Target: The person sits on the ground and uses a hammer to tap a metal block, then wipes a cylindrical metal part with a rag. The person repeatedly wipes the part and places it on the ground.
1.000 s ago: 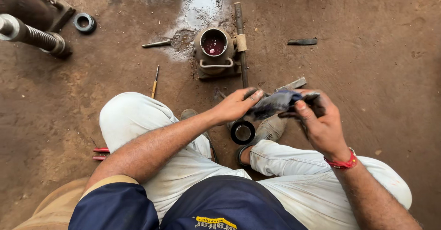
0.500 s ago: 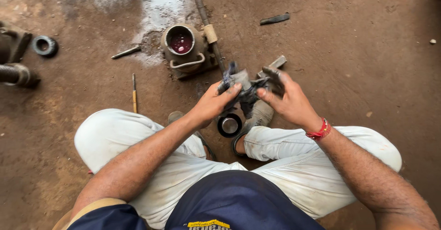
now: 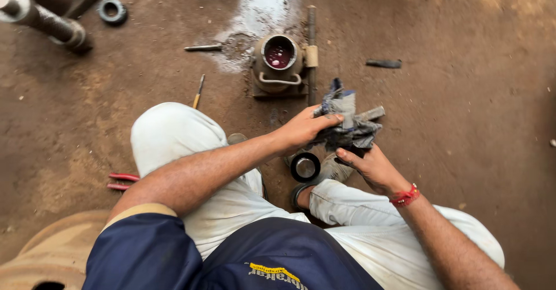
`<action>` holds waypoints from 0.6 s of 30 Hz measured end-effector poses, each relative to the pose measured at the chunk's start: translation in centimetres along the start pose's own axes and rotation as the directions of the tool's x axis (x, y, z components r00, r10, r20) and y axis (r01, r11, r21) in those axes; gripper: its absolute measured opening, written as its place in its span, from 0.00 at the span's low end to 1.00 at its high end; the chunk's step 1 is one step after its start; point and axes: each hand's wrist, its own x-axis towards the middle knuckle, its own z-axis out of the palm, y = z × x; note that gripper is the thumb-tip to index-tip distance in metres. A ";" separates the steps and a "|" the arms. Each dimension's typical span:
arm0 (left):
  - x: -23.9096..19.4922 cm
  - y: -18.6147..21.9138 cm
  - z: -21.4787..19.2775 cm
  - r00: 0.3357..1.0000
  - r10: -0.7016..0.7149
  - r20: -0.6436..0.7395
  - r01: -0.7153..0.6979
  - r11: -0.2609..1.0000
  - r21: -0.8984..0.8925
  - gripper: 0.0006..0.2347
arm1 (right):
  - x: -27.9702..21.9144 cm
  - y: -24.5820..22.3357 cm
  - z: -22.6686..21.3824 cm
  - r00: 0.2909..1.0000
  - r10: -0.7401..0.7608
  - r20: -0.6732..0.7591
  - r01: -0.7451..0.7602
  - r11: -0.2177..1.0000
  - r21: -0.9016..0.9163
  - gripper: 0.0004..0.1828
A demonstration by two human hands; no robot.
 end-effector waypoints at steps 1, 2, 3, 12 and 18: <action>0.2 -0.1 -0.2 1.000 -0.006 0.010 0.006 0.997 -0.072 0.12 | 0.4 -0.1 0.4 1.000 -0.004 -0.013 0.005 0.998 0.058 0.27; 0.5 -0.4 -0.3 0.999 -0.013 0.030 0.017 0.989 -0.145 0.11 | 0.6 -0.2 0.7 0.999 -0.005 -0.036 0.009 0.993 0.116 0.28; 0.8 -0.6 -0.6 1.000 -0.010 0.015 0.013 0.983 -0.181 0.11 | 1.0 -0.2 1.0 0.997 -0.052 -0.064 0.057 0.995 0.081 0.27; 2.2 -1.3 -2.8 0.960 0.170 -0.221 -0.138 0.978 0.154 0.10 | 4.6 -1.0 2.5 0.975 -0.048 -0.216 0.106 0.959 0.264 0.18; 1.1 -0.9 -2.0 0.968 0.112 -0.224 -0.060 0.972 0.227 0.12 | 5.0 0.2 2.5 0.951 -0.109 -0.290 0.183 0.953 0.241 0.15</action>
